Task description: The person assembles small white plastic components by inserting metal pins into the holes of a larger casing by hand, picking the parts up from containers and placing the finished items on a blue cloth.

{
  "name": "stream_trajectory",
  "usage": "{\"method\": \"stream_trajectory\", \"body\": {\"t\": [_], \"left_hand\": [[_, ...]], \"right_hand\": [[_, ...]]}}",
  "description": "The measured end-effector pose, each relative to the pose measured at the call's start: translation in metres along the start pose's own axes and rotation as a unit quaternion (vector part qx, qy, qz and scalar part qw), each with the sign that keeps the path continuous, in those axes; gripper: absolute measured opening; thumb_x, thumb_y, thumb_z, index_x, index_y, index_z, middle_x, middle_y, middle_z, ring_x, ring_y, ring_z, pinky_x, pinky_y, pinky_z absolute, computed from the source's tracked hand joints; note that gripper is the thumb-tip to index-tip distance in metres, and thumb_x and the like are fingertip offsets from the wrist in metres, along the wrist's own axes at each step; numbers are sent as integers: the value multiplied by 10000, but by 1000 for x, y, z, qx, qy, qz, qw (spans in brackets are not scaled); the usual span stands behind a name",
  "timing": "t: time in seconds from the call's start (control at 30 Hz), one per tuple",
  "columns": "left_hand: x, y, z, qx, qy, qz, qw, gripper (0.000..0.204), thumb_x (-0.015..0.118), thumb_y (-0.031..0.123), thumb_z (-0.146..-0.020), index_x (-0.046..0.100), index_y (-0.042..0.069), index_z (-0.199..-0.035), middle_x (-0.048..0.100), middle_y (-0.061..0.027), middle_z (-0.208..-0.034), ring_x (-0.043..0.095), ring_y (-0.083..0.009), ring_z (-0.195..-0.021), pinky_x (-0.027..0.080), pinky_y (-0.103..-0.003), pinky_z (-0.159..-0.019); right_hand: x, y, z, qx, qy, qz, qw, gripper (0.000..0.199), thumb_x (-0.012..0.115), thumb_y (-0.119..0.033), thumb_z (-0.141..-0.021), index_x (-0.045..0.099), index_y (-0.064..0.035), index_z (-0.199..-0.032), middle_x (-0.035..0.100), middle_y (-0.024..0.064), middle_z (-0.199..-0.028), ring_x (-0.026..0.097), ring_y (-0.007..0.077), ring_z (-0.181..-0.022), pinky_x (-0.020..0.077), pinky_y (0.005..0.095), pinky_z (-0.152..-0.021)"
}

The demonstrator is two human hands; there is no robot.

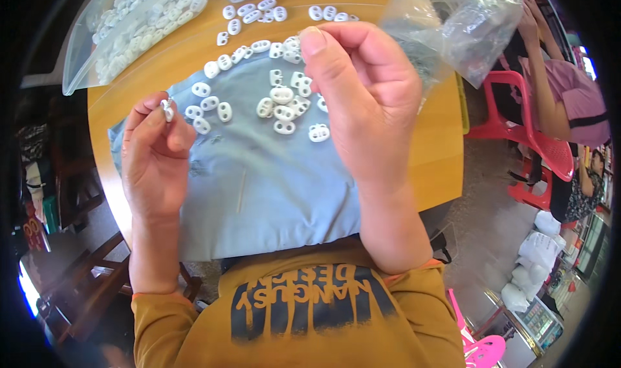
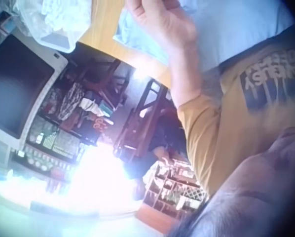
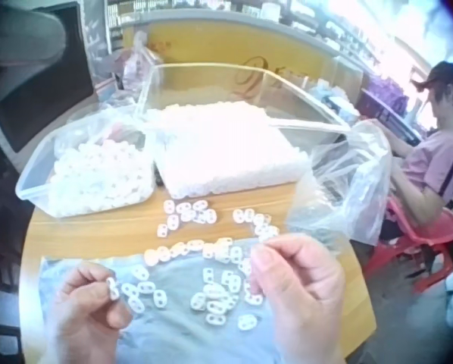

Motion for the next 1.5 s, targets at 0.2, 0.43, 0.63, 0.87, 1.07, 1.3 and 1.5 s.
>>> {"method": "stream_trajectory", "body": {"t": [0.2,0.43,0.63,0.87,1.07,1.3,1.5], "left_hand": [[0,-5,0,-18,-18,15,1000,153,504,67,-850,534,9,-988,519,-17,-751,426,-87,-586,334,-238,-569],[4,-11,1,-41,-23,41,998,142,537,61,-835,577,2,-958,549,-19,-719,501,-94,-573,394,-235,-577],[8,-17,4,-54,-36,12,998,155,515,75,-848,542,9,-986,535,-8,-768,450,-81,-578,347,-233,-564],[13,-20,8,-68,-72,35,994,137,547,65,-834,584,15,-956,556,-19,-738,504,-93,-583,400,-227,-573],[14,-18,9,-63,-71,35,995,136,546,70,-834,584,17,-954,552,-11,-737,502,-91,-589,397,-225,-575],[16,-21,11,-77,-73,37,994,134,545,70,-835,583,17,-952,548,-11,-731,501,-93,-589,391,-224,-575],[23,-19,17,-77,-85,26,993,140,544,56,-834,578,7,-960,565,-27,-763,504,-97,-600,401,-229,-572]], "right_hand": [[18,-13,22,7,-85,223,971,87,647,-86,-780,600,-19,-808,575,28,-685,539,118,-605,428,225,-550],[0,-18,53,-52,-152,491,856,111,644,-43,-723,587,-36,-817,554,97,-717,548,278,-660,432,360,-587],[11,-7,64,-88,-189,505,837,144,663,-54,-705,588,-37,-827,547,95,-780,547,275,-717,438,361,-625],[7,0,60,-95,-185,513,833,117,655,-40,-709,590,-33,-806,551,86,-766,552,266,-702,451,349,-618],[-4,-15,54,-85,-114,443,885,80,640,-57,-770,599,-22,-829,578,84,-733,562,191,-621,454,285,-583],[-8,9,66,227,-88,-31,969,168,588,-154,-861,618,6,-903,618,44,-812,552,85,-660,444,222,-546],[16,3,68,277,-112,-131,945,189,567,-178,-875,604,2,-919,621,51,-796,565,100,-632,457,230,-539]]}}
Point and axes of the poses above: each hand's wrist, its own z-axis away from the middle knuckle, its own x-axis out of the palm, y = z × x, the point moved 10 cm from there along -z, towards the middle knuckle
